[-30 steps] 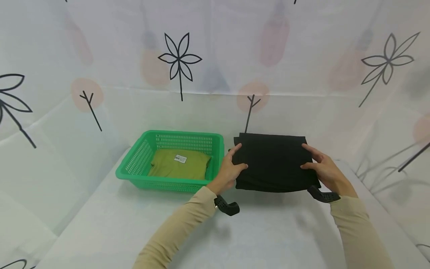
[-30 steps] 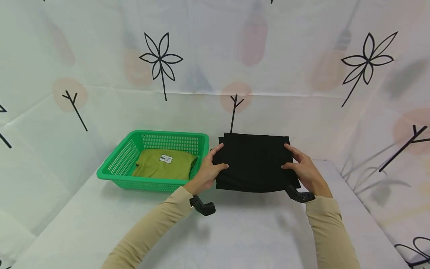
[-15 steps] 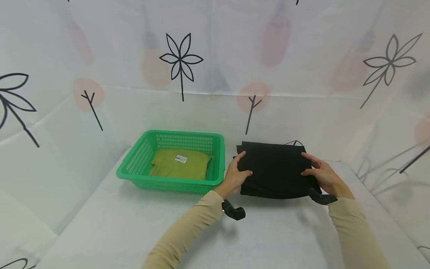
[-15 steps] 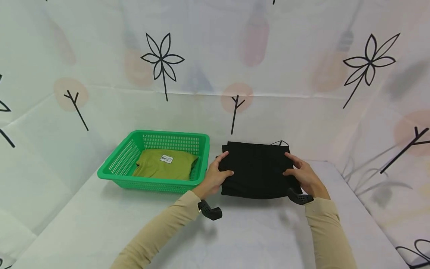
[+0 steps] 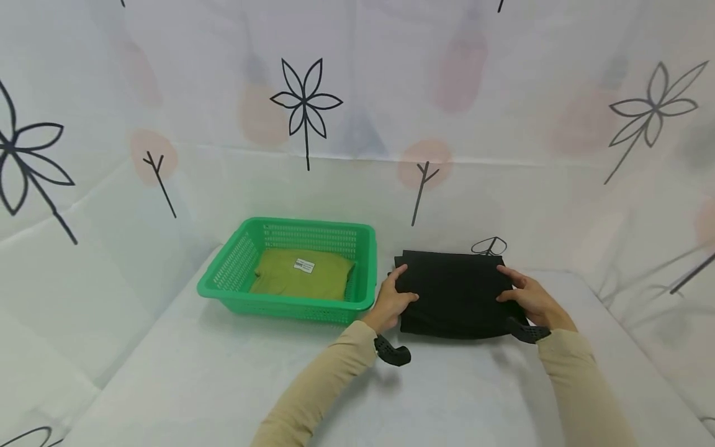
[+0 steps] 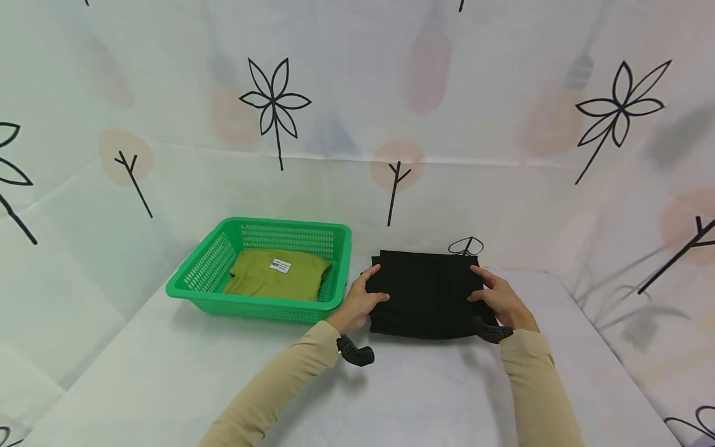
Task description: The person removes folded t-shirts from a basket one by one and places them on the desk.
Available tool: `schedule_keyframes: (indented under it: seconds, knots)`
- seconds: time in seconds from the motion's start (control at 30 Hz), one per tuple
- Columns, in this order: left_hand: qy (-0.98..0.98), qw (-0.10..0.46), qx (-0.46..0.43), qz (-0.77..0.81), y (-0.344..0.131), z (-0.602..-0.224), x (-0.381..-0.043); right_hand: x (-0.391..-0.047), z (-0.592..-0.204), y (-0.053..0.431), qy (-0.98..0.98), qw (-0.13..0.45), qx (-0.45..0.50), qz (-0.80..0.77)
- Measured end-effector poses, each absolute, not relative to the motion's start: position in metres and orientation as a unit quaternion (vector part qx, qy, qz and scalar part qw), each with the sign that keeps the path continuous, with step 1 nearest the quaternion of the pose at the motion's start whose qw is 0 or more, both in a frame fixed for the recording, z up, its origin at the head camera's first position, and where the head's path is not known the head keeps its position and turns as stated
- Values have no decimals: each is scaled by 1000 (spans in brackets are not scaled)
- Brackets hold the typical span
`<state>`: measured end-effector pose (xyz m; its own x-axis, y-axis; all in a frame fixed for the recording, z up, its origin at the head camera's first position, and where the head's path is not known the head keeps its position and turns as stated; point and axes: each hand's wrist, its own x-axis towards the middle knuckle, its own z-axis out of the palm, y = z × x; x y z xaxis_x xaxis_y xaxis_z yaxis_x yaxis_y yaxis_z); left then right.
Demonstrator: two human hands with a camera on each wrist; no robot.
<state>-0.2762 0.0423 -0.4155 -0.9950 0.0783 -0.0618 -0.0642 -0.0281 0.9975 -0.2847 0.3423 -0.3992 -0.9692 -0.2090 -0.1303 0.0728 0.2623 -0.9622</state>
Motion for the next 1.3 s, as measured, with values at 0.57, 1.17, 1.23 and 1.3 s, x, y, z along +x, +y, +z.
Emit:
schedule_keyframes:
  seconds: [0.57, 1.17, 1.23, 1.3]
  knots:
    - [704, 79, -4, 706, 39, -438, -284, -288, -424, 344, 819, 129, -11, -559]
    - [711, 73, -23, 699, 56, -441, -280, -287, -427, 357, 856, 112, 17, -505]
    - [726, 69, -26, 683, 57, -441, -280, -286, -428, 357, 859, 111, 25, -500]
    - [742, 64, -29, 667, 58, -441, -280, -286, -429, 357, 861, 111, 27, -495]
